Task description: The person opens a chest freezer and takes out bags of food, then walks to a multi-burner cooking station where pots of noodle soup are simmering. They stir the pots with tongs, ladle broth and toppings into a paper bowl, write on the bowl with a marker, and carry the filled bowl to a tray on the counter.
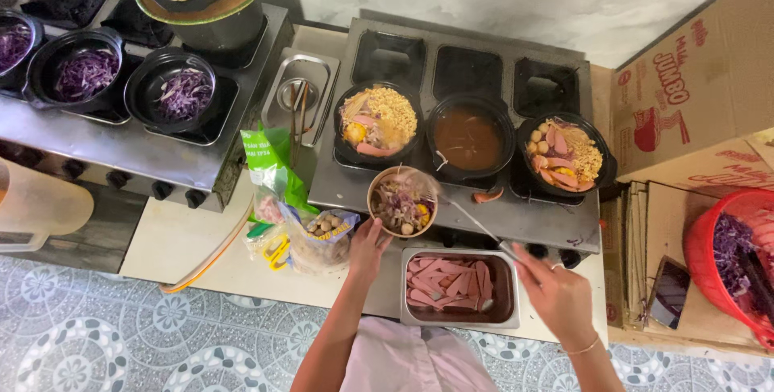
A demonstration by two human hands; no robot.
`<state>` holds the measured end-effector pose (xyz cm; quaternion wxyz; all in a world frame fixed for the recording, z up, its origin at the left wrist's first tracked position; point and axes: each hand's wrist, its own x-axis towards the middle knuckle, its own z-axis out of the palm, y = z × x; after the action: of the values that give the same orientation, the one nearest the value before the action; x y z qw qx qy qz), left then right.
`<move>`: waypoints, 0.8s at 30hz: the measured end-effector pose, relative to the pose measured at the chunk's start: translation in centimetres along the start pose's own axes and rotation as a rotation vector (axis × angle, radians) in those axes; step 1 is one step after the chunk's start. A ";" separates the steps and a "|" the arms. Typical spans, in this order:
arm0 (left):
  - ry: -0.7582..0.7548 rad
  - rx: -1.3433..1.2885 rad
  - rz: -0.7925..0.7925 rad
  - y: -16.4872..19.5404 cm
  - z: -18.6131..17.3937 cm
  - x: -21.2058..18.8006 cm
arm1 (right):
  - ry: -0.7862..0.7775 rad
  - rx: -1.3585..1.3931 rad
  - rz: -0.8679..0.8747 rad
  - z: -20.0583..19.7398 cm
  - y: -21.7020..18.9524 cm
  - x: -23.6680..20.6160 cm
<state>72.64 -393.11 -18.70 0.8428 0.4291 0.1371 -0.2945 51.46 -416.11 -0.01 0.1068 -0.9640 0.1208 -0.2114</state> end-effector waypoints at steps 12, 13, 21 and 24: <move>0.002 -0.155 -0.036 0.3 0.0 -0.3 | 0.095 -0.666 -0.159 5.2 10.2 9.6; 0.001 -0.163 -0.034 0.3 0.1 -0.3 | 0.066 -0.715 -0.186 5.6 10.6 10.4; 0.031 -0.165 -0.048 0.2 0.2 -0.1 | -0.211 -0.315 0.217 2.9 13.4 11.1; 0.015 -0.169 -0.044 0.2 0.1 -0.2 | -0.209 -0.055 0.271 4.1 13.3 10.3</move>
<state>72.57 -393.02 -18.41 0.8685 0.3553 0.1771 -0.2969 59.82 -430.94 -3.14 0.1198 -0.9582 0.2435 -0.0904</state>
